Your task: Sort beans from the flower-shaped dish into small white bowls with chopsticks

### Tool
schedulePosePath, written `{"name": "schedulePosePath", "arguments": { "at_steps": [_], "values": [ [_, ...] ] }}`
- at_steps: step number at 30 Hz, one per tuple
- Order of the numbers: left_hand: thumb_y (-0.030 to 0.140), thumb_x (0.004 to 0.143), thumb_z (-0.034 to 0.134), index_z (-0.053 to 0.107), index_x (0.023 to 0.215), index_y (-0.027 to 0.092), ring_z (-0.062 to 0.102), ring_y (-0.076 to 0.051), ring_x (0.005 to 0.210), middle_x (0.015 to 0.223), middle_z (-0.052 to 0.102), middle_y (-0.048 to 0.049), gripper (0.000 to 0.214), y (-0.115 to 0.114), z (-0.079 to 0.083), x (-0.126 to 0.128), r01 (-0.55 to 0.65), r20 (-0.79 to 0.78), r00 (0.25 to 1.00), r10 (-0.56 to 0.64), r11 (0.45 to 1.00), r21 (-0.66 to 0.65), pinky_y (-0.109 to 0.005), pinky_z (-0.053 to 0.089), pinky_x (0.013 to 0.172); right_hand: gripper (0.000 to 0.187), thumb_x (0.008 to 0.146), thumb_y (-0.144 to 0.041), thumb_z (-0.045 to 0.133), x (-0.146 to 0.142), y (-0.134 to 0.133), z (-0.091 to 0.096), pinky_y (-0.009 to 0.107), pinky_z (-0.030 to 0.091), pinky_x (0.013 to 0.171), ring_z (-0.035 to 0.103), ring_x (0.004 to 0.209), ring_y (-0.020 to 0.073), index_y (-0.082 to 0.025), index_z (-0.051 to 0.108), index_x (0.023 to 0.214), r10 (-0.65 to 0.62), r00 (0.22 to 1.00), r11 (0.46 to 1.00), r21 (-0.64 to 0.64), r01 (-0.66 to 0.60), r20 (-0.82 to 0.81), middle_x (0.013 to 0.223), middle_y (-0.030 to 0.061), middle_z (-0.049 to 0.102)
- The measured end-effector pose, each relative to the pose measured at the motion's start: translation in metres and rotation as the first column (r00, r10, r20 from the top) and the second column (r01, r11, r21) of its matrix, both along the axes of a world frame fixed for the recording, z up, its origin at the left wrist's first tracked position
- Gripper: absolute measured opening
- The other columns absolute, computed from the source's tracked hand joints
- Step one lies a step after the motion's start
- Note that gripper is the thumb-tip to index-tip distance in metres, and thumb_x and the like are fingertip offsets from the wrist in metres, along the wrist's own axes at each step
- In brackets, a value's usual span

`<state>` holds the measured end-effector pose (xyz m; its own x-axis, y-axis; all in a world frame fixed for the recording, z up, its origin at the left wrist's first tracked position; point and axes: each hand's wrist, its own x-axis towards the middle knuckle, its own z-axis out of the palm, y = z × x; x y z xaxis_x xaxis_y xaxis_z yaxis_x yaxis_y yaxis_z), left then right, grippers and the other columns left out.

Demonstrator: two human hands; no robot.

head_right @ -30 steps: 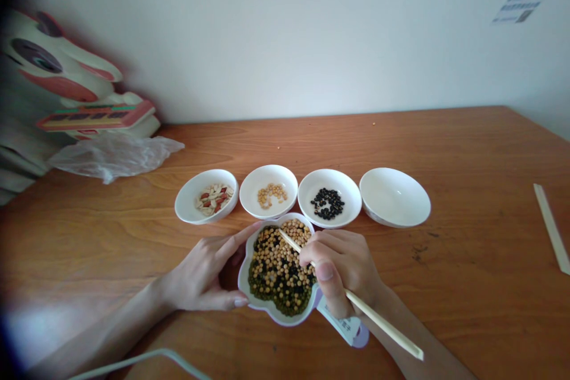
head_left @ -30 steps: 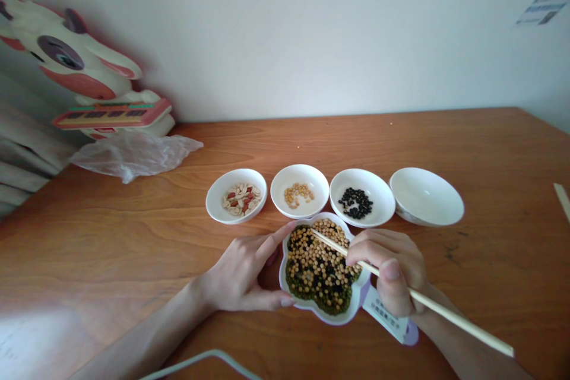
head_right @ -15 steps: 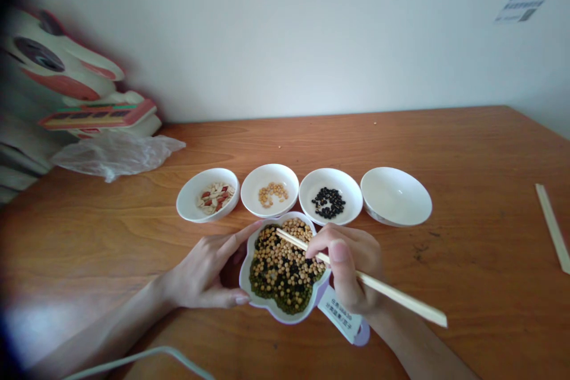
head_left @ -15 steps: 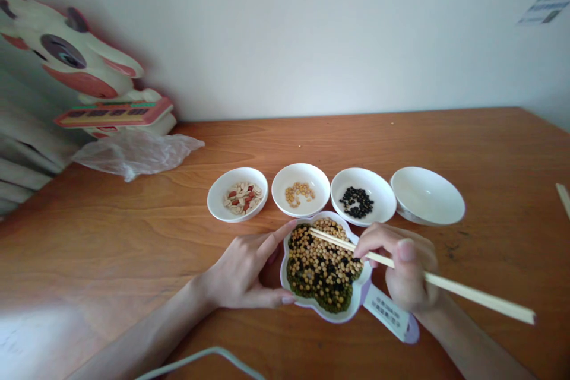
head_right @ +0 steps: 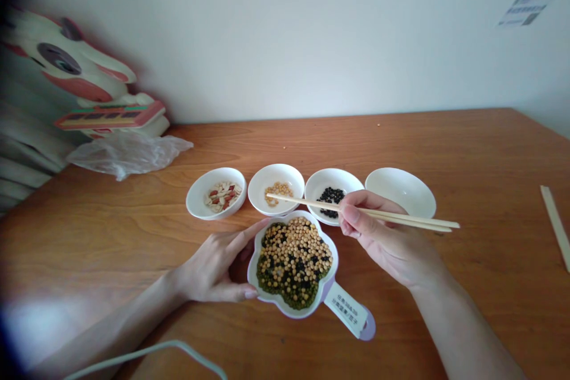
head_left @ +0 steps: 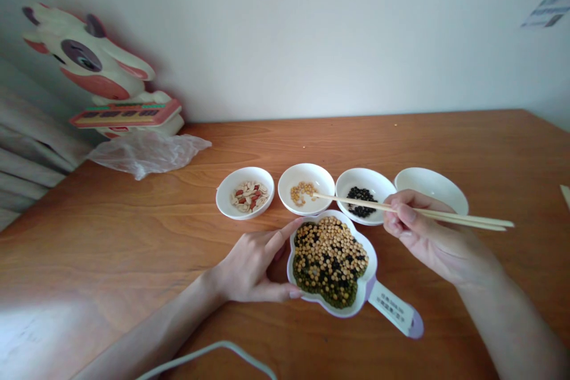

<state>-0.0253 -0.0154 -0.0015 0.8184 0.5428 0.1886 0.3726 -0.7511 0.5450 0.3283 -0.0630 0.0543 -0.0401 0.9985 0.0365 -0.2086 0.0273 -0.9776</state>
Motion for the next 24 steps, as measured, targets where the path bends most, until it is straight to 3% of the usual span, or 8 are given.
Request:
{"name": "schedulePosePath", "arguments": {
  "at_steps": [4,9,13,18,24],
  "values": [
    [0.086,0.095,0.055,0.018,0.175,0.017,0.073,-0.026,0.072,0.101,0.077,-0.0087,0.111,0.000,0.001,0.001,-0.011,0.005,1.000,0.011,1.000,0.005,-0.040,0.062,0.068,0.022,0.096,-0.048,0.079,-0.001,0.001,0.001,0.032,0.053,0.065,0.056,0.074,0.0166,-0.028,0.077,0.089,-0.004,1.000,1.000,0.008,0.004,-0.017,0.084,0.0017,0.061],
    [0.081,0.084,0.075,0.027,0.171,0.024,0.071,-0.021,0.068,0.084,0.071,0.0011,0.114,0.000,0.007,0.003,-0.083,-0.014,0.997,0.082,0.992,-0.098,-0.030,0.053,0.060,0.039,0.108,-0.048,0.059,-0.009,0.002,0.004,0.032,0.049,0.065,0.053,0.068,0.0160,-0.024,0.065,0.078,-0.016,0.999,0.998,0.067,0.019,-0.049,0.073,0.0001,0.054],
    [0.077,0.079,0.082,0.030,0.169,0.024,0.072,-0.021,0.069,0.086,0.072,0.0013,0.116,0.001,0.008,0.005,-0.078,0.012,0.997,0.080,0.988,-0.136,-0.029,0.053,0.062,0.049,0.114,-0.050,0.041,-0.011,-0.002,0.003,0.032,0.051,0.068,0.058,0.068,0.0169,-0.024,0.075,0.090,-0.019,0.998,0.993,0.121,0.010,0.068,0.073,0.0022,0.062],
    [0.078,0.080,0.081,0.030,0.168,0.023,0.072,-0.021,0.066,0.084,0.073,0.0016,0.116,0.004,0.003,0.003,-0.056,0.025,0.998,0.060,0.988,-0.141,-0.029,0.051,0.061,0.049,0.115,-0.052,0.041,-0.016,-0.006,-0.001,0.031,0.053,0.070,0.062,0.075,0.0185,-0.022,0.076,0.097,0.007,0.969,0.994,0.107,-0.034,0.246,0.081,0.0051,0.068],
    [0.080,0.082,0.078,0.027,0.170,0.027,0.071,-0.022,0.065,0.084,0.072,0.0019,0.115,0.004,0.001,0.002,-0.041,0.061,0.997,0.048,0.992,-0.121,-0.031,0.052,0.058,0.053,0.116,-0.054,0.034,-0.019,-0.011,-0.009,0.030,0.054,0.065,0.062,0.078,0.0188,-0.023,0.074,0.100,0.087,0.950,0.987,0.104,-0.123,0.298,0.086,0.0061,0.068]
  ]
}}
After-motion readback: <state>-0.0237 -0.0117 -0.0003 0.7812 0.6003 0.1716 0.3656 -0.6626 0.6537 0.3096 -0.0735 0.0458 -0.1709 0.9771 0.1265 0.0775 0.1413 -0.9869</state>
